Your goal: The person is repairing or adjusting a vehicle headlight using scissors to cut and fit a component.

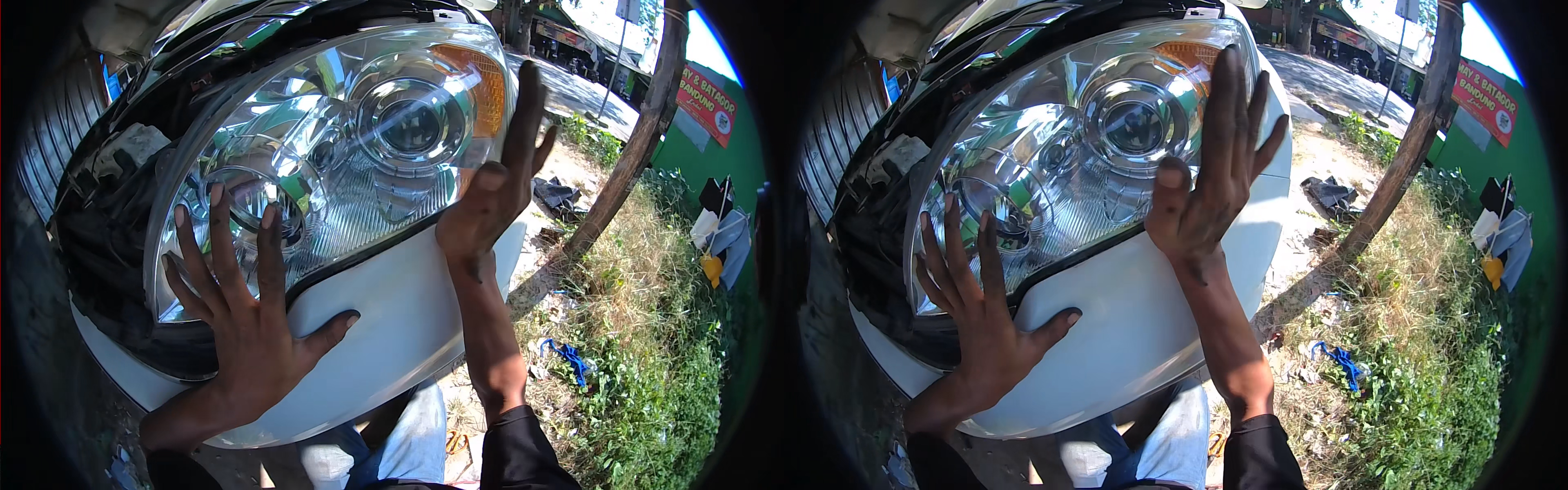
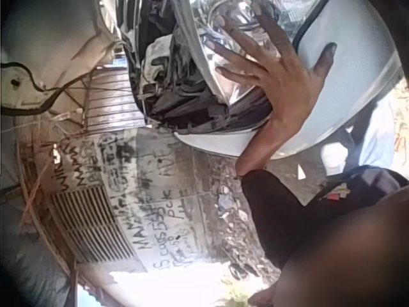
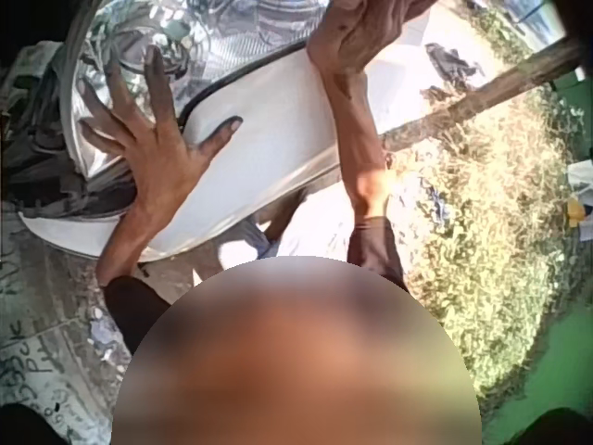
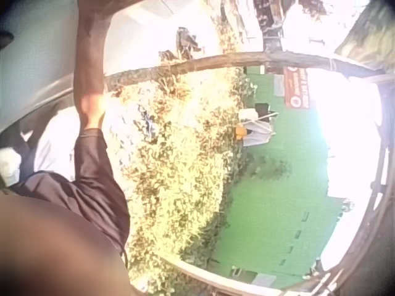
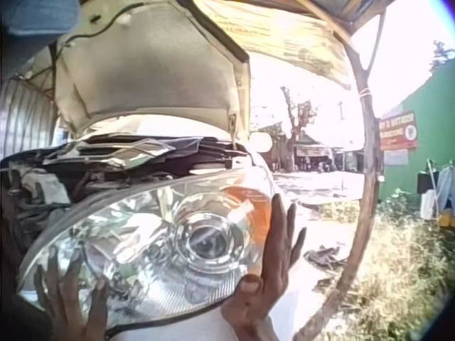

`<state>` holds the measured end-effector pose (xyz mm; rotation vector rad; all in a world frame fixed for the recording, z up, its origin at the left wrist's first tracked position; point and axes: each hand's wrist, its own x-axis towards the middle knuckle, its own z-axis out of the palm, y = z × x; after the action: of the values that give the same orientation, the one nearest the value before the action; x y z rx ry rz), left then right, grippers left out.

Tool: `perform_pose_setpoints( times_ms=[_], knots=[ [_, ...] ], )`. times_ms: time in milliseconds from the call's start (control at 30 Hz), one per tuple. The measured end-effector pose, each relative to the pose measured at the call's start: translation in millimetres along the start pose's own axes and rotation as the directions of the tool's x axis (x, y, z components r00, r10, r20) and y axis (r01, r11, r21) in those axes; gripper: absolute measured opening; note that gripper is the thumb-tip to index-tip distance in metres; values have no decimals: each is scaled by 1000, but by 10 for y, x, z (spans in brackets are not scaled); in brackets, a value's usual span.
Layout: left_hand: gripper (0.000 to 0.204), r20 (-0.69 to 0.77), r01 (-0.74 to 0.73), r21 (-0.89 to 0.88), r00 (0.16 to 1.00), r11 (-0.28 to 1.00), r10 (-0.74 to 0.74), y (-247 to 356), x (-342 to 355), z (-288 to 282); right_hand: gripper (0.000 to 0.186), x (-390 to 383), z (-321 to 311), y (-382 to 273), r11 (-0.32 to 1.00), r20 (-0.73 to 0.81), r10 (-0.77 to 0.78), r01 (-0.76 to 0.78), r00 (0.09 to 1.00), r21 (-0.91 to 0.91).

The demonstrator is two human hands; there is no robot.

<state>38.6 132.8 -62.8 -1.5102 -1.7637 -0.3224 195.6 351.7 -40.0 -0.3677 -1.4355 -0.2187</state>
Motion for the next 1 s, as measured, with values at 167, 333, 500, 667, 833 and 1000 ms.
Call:
perform_pose_setpoints(
  times_ms=[167,333,500,667,833,1000],
  knots=[
    [123,43,48,-22,998,999,-47,-26,-43,12,87,-46,204,-57,995,-125,-31,42,992,86],
    [121,100,46,-91,994,995,-37,-125,-118,7,71,117,-140,-265,952,-360,30,83,932,294],
    [117,24,26,-160,999,987,-22,-127,-80,-75,78,-137,-95,-615,989,-269,-66,98,961,107],
    [106,26,-22,-124,999,992,25,-560,-89,-155,78,-195,189,-745,964,-27,-246,248,969,98],
    [76,-204,159,90,969,983,-138,-1827,9,-160,76,-244,350,-776,944,-6,-326,326,945,47],
    [62,-126,-74,-495,992,865,12,-2484,232,162,77,-159,239,-925,957,103,-286,289,953,-13]
  ],
)
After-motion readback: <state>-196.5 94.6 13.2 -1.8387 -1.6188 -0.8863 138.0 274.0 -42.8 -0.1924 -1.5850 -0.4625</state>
